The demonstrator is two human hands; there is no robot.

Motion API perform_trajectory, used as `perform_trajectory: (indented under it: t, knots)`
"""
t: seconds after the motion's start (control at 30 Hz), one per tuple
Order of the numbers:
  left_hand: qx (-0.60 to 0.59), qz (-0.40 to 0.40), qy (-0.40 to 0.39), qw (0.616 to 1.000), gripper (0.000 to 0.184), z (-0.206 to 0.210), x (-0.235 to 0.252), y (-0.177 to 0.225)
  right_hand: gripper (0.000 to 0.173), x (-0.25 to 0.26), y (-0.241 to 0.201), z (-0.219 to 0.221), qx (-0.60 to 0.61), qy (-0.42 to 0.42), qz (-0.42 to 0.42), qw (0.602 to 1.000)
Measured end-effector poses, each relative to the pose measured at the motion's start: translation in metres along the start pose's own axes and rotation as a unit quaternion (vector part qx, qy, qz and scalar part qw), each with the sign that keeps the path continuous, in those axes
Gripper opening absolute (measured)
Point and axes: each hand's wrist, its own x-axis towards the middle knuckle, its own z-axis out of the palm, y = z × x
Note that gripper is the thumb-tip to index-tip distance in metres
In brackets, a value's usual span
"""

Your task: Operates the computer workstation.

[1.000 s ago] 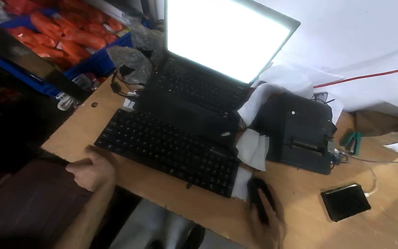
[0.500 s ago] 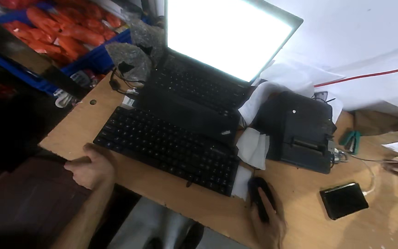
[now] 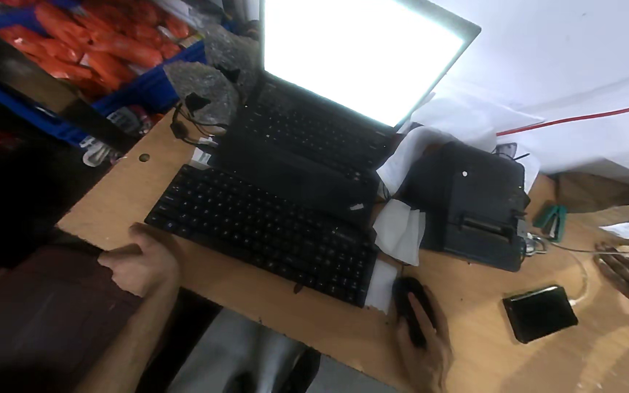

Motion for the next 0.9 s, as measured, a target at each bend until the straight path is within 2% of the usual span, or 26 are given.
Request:
perform_trajectory:
  t: [0.5, 0.9]
  knots:
    - [0.005, -0.018, -0.003, 1.0, 0.083, -0.001, 0.0002, 0.0028, 0.038, 0.0008, 0.002, -0.0005, 0.008, 0.005, -0.008, 1.0]
    - [0.0, 0.004, -0.003, 1.0, 0.083, -0.0004, -0.0003, -0.0001, 0.044, 0.0007, 0.0013, -0.0038, 0.019, -0.013, -0.008, 1.0]
